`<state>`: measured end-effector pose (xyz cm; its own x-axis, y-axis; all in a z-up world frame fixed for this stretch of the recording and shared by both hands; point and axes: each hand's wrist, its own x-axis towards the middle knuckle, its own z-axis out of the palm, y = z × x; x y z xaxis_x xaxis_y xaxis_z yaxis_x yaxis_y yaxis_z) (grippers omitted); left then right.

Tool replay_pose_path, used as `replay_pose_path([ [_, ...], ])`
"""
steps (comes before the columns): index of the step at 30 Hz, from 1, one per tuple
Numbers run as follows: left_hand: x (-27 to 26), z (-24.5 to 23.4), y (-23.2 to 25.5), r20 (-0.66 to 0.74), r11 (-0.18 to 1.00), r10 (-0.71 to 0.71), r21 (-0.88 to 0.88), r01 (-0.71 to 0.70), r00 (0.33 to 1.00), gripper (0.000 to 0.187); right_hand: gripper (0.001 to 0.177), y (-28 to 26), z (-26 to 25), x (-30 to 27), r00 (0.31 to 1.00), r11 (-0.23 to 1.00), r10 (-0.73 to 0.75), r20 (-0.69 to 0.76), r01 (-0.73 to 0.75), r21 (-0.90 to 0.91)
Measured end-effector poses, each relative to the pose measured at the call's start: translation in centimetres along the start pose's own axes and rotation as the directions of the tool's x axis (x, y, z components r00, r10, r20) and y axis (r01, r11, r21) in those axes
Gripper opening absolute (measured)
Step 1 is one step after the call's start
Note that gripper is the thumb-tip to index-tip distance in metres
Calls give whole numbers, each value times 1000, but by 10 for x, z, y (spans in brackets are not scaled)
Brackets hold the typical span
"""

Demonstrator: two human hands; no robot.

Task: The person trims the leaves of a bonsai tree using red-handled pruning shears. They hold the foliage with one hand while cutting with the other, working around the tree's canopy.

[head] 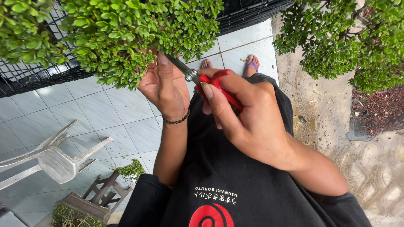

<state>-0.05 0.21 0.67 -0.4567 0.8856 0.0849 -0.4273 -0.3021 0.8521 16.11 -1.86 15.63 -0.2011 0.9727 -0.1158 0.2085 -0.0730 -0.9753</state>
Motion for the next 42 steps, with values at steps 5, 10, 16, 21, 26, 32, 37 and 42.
replay_pose_path([
  [5,1,-3,2,50,997,8,-76,-5,999,30,27,-1,-1,-7,1000,1000,11,10,-12,2],
  [10,0,-12,6,108,987,-2,-160,20,994,34,25,-11,-6,-14,999,999,43,12,-43,-22],
  [16,-2,5,30,46,992,-61,-110,66,997,16,27,-20,-13,-33,992,992,124,31,-123,-23],
  [21,0,-22,49,-67,960,-147,229,159,987,31,31,-8,-19,-49,979,984,174,-109,-170,50],
  [26,15,6,120,-260,956,-168,193,222,951,19,36,0,-14,-55,967,957,194,-165,-149,249],
  [32,21,35,167,-120,902,111,429,-49,987,26,38,-20,-4,-52,950,942,199,-242,-117,315],
  [37,24,50,176,106,716,154,673,-185,982,45,39,-50,6,-31,940,955,209,-271,-137,263],
  [42,27,42,162,387,252,370,833,-493,844,18,30,-60,10,-17,969,982,166,-185,-144,125],
])
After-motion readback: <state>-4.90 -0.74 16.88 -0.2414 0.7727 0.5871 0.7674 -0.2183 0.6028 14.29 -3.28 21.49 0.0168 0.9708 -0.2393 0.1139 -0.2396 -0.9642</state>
